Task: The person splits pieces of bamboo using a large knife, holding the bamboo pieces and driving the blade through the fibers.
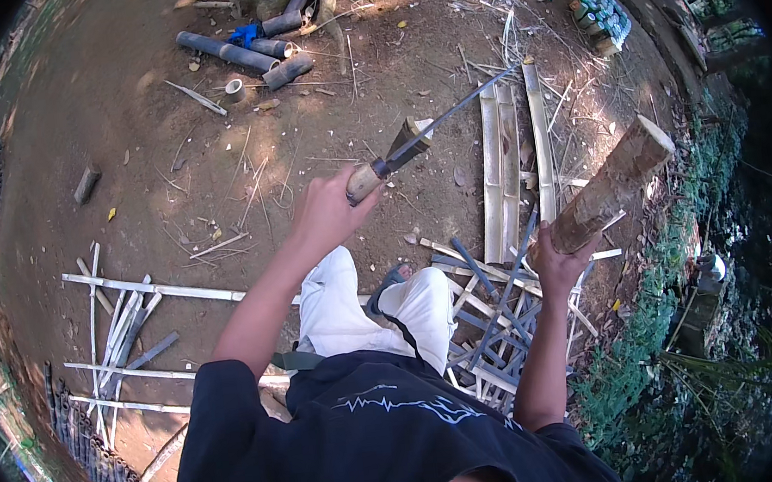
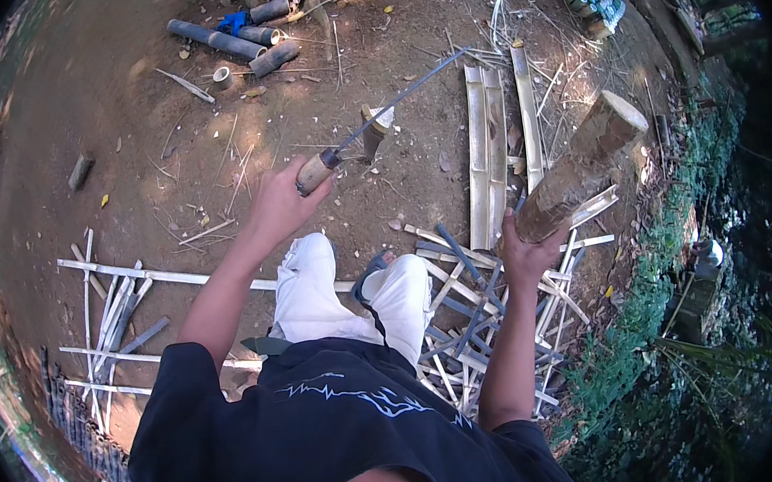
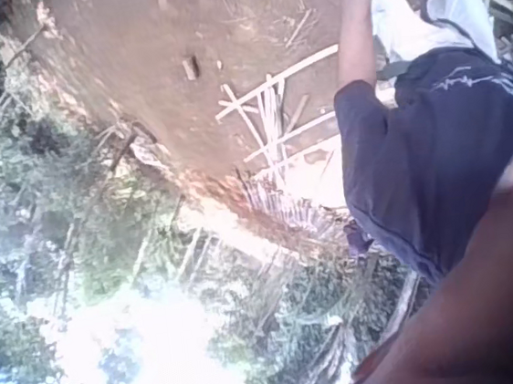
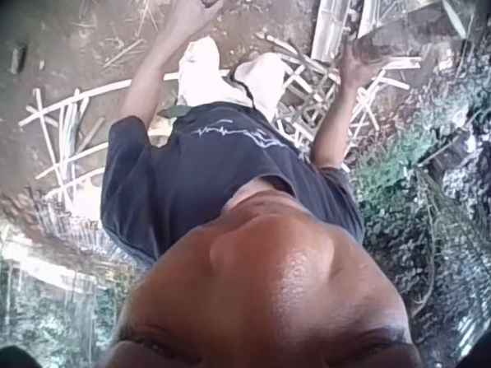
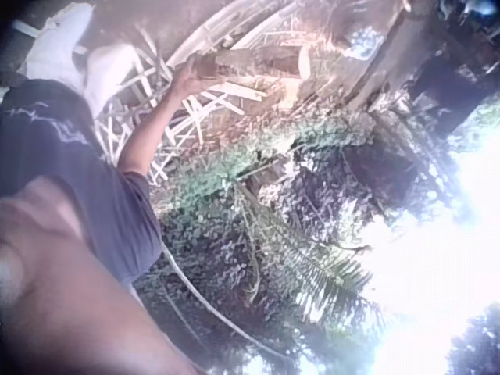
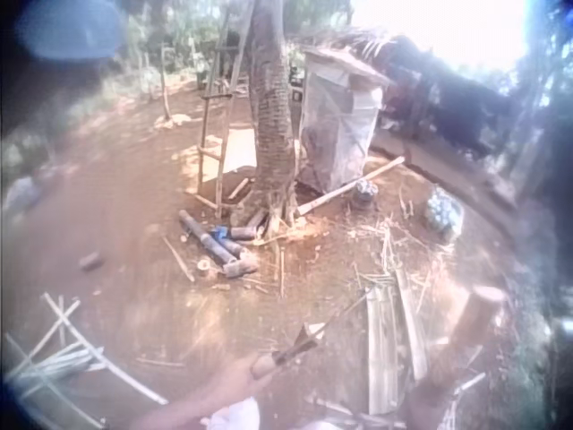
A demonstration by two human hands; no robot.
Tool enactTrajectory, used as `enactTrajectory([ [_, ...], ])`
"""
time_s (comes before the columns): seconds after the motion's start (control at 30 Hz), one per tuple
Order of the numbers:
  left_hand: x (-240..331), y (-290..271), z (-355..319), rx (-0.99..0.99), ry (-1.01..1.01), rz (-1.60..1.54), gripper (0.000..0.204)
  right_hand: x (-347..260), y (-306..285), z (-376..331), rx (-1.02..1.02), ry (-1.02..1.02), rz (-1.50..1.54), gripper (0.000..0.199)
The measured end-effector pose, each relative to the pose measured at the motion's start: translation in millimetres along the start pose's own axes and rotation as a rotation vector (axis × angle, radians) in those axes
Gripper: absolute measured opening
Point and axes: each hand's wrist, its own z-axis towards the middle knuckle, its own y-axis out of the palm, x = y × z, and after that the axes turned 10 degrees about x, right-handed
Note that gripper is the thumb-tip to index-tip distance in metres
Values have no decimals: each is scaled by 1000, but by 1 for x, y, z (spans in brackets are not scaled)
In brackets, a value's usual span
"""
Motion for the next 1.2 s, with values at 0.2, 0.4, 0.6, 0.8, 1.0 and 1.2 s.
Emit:
enactTrajectory([
  [0.2, 27, -9, -5, -54, -228, -76, 39, -134, 8, 26, -407, -92, -73, 71],
  [0.4, 24, 3, -10, -69, -192, -45, 38, -134, 13, 48, -620, -186, -218, 71],
  [0.6, 27, 3, -1, -53, -148, 32, 39, -130, 15, 86, -606, -201, -66, 69],
  [0.8, 35, -7, -6, -37, -207, 32, 36, -260, -37, 178, -274, -490, 547, 56],
  [1.0, 54, -5, 0, -87, -211, 149, 39, -176, 16, 128, -192, -572, 624, 71],
  [1.2, 26, 43, 21, -138, -258, 131, 44, -105, 64, 125, -810, -168, -414, 62],
])
